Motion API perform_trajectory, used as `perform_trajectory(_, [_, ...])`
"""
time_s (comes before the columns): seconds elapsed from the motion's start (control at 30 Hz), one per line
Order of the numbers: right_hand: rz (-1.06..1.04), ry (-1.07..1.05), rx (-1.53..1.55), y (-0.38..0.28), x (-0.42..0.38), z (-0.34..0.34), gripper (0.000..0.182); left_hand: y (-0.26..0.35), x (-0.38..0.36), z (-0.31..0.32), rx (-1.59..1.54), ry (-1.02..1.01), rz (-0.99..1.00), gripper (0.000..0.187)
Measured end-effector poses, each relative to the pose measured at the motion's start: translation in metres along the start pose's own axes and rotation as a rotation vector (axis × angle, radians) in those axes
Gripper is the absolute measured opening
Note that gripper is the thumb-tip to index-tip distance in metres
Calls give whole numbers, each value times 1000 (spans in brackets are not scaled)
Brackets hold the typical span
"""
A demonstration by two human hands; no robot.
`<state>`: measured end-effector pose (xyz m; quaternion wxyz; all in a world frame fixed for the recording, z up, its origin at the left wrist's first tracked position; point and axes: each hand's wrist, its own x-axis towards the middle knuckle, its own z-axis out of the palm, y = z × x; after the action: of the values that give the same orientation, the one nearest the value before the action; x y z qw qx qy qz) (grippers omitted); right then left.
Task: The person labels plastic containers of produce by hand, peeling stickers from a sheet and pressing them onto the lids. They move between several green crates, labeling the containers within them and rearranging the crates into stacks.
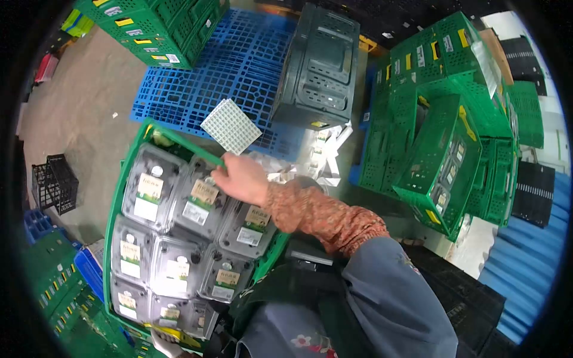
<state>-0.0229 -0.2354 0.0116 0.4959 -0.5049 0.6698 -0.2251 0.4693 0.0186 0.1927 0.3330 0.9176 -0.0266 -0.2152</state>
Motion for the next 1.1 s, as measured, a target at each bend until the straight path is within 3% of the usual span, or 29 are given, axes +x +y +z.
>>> perform_trajectory(0.03, [-45,7,14,-24,-9,31,32,4,29,-38,7,9,-2,36])
perform_trajectory(0.17, [-29,-129,59,-69,-1,31,32,3,-10,-63,40,38,-17,26])
perform_trajectory(0.33, [-122,-181,34,-87,21,33,33,-18,-40,-69,126,0,145,38])
perform_trajectory(0.37, [-139,-175,29,-87,23,31,34,-41,-13,-81,-148,-87,-168,45])
perform_trajectory(0.47, [-125,-165,1,-92,28,20,34,-14,-34,-47,-28,-151,-152,45])
perform_trajectory(0.5, [-105,-161,-1,-91,32,19,34,-24,-12,-52,-143,-232,-183,44])
perform_trajectory(0.6, [-122,-52,20,-92,14,16,33,-25,-13,-54,-48,-182,-112,48])
perform_trajectory(0.73, [-171,27,2,-96,5,17,30,13,-54,-2,138,-50,-43,52])
perform_trajectory(0.77, [-207,65,-28,-94,8,17,30,-29,-5,-19,-165,-129,-131,54])
perform_trajectory(0.8, [-233,101,-52,-92,6,18,30,-44,7,-12,-224,-119,-111,35])
perform_trajectory(0.83, [-259,111,-77,-93,2,16,32,-50,15,-9,-272,-110,-90,28])
perform_trajectory(0.87, [-228,141,-88,-94,-1,17,33,-52,25,-11,-322,-105,-70,40])
perform_trajectory(0.93, [-184,197,-130,-97,-7,17,34,-51,36,-13,-432,-364,-143,32])
perform_trajectory(1.0, [-151,258,-211,-105,-19,15,34,-62,61,-5,-430,-470,-83,39])
perform_trajectory(1.1, [-136,368,-290,-100,-38,14,34,-45,77,-2,-417,-660,-101,37])
